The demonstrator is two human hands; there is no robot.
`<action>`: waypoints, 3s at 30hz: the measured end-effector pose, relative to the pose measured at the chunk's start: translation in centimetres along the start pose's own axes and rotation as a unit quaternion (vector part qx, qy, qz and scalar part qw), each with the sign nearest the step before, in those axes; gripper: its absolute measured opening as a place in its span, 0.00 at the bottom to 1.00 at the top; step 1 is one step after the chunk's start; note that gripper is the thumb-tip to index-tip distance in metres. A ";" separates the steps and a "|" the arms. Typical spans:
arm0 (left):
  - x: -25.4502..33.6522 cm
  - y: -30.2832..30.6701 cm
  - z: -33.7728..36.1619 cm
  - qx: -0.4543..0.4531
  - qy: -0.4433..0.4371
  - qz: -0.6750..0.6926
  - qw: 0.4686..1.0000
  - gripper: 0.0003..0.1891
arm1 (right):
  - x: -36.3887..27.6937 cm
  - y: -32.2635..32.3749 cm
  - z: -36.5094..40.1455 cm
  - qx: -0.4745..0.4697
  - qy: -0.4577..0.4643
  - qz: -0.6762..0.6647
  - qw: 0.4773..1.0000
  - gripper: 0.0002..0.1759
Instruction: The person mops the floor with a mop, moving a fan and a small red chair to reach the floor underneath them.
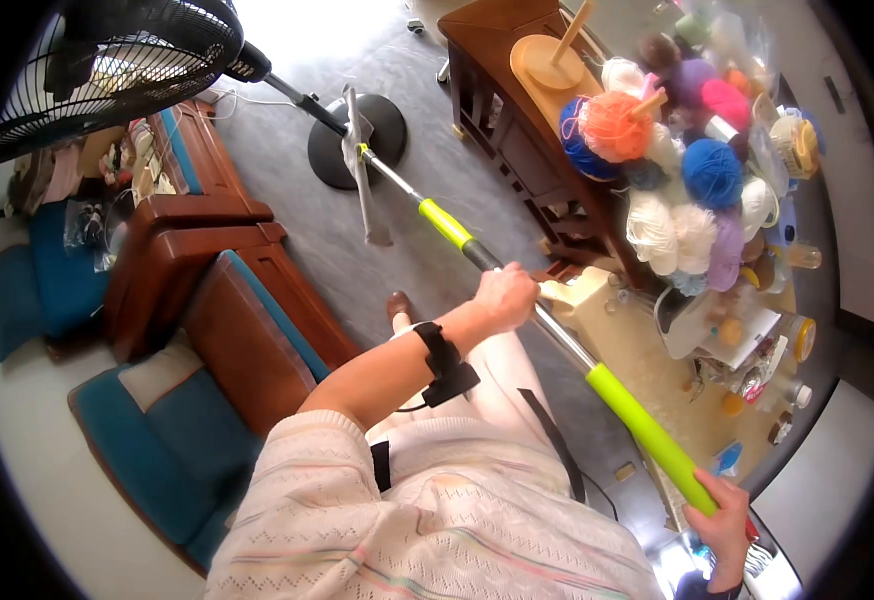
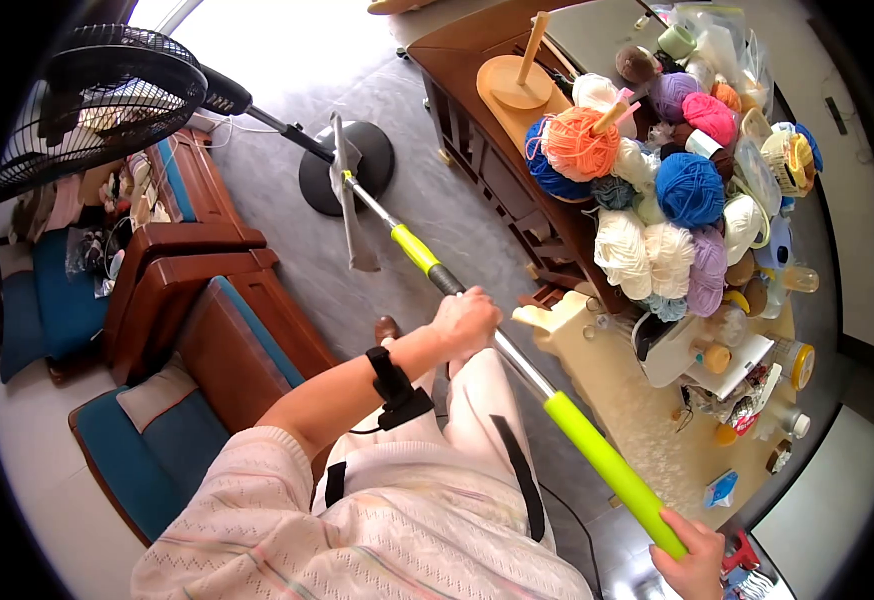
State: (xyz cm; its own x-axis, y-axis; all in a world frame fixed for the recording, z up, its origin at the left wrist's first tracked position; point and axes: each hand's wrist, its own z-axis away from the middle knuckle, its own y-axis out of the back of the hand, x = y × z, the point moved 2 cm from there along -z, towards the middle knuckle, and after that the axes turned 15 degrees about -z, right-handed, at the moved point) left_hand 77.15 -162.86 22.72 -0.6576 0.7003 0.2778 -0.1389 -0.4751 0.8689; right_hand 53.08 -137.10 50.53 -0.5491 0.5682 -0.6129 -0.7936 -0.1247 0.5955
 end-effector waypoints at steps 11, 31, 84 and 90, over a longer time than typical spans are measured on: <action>-9.5 -5.1 -3.9 0.004 0.014 -0.005 1.000 0.05 | -3.0 -6.0 -8.4 -0.054 0.058 0.000 0.997 0.30; -22.3 -0.4 -9.8 0.013 -0.045 -0.059 0.997 0.07 | -17.2 -10.4 -16.0 -0.100 -0.033 -0.013 0.994 0.33; -38.8 -6.4 0.7 0.052 0.172 -0.123 0.976 0.08 | -12.0 -27.8 -22.9 -0.336 -0.364 -0.676 0.546 0.33; -26.9 -7.2 2.4 0.024 0.162 -0.068 0.984 0.10 | -8.9 -19.3 -16.9 -0.242 -0.415 -0.584 0.655 0.38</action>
State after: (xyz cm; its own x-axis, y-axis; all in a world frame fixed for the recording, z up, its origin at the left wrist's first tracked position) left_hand 97.58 -177.02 9.97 -0.8375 0.5461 0.0186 -0.2124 -0.3566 0.9098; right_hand 68.87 -153.45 35.68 0.6779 0.7271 0.1084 -0.6460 0.6596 -0.3842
